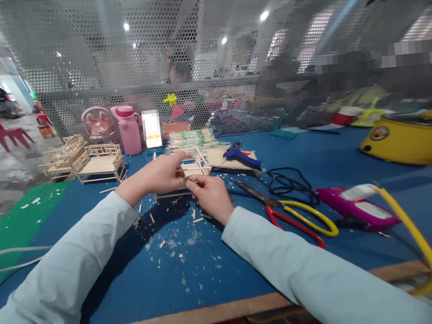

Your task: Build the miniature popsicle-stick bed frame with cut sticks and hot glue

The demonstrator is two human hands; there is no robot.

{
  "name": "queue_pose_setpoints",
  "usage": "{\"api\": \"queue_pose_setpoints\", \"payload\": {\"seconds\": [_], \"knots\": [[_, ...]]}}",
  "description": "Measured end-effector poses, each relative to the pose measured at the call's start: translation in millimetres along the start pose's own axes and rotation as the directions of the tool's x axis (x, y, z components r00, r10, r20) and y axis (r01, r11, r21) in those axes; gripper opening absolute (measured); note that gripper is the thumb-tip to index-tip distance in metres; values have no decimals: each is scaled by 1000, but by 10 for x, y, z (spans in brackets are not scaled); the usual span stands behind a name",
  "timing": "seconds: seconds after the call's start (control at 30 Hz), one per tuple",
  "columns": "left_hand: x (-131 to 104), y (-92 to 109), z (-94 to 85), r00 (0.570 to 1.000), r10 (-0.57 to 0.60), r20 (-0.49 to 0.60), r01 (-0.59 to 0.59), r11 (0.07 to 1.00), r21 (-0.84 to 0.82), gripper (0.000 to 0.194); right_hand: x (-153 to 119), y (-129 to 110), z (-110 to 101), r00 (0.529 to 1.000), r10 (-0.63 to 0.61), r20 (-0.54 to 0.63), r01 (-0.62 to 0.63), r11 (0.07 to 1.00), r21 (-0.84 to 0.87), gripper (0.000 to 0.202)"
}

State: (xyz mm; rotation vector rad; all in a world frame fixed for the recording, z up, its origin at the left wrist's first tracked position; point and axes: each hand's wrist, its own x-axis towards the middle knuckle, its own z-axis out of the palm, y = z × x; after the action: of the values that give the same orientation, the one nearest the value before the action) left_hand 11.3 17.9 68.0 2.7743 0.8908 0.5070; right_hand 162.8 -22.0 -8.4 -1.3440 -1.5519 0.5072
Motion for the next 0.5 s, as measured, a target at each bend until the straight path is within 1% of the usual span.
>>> {"api": "queue_pose_setpoints", "payload": {"seconds": [0.13, 0.27, 0.33, 0.43, 0.5], "knots": [[17, -19, 36, 1000, -7, -25, 7, 1000, 5, 54, -2, -17, 2, 1000, 0, -4, -1, 999, -42, 24], [26, -33, 65, 998, -24, -63, 27, 998, 49, 49, 9, -35, -24, 997, -78, -15, 76, 988, -132, 26], [25, -34, 69, 997, -30, -73, 35, 997, 62, 47, 15, -39, -40, 995, -97, -2, 96, 980, -173, 26], [23, -37, 73, 996, -28, -84, 34, 997, 70, 47, 0, -37, -54, 997, -76, 24, 80, 971, -225, 19], [25, -42, 79, 996, -22, -91, 30, 996, 83, 48, -36, -49, -59, 999, -44, 18, 47, 969, -244, 19]]}}
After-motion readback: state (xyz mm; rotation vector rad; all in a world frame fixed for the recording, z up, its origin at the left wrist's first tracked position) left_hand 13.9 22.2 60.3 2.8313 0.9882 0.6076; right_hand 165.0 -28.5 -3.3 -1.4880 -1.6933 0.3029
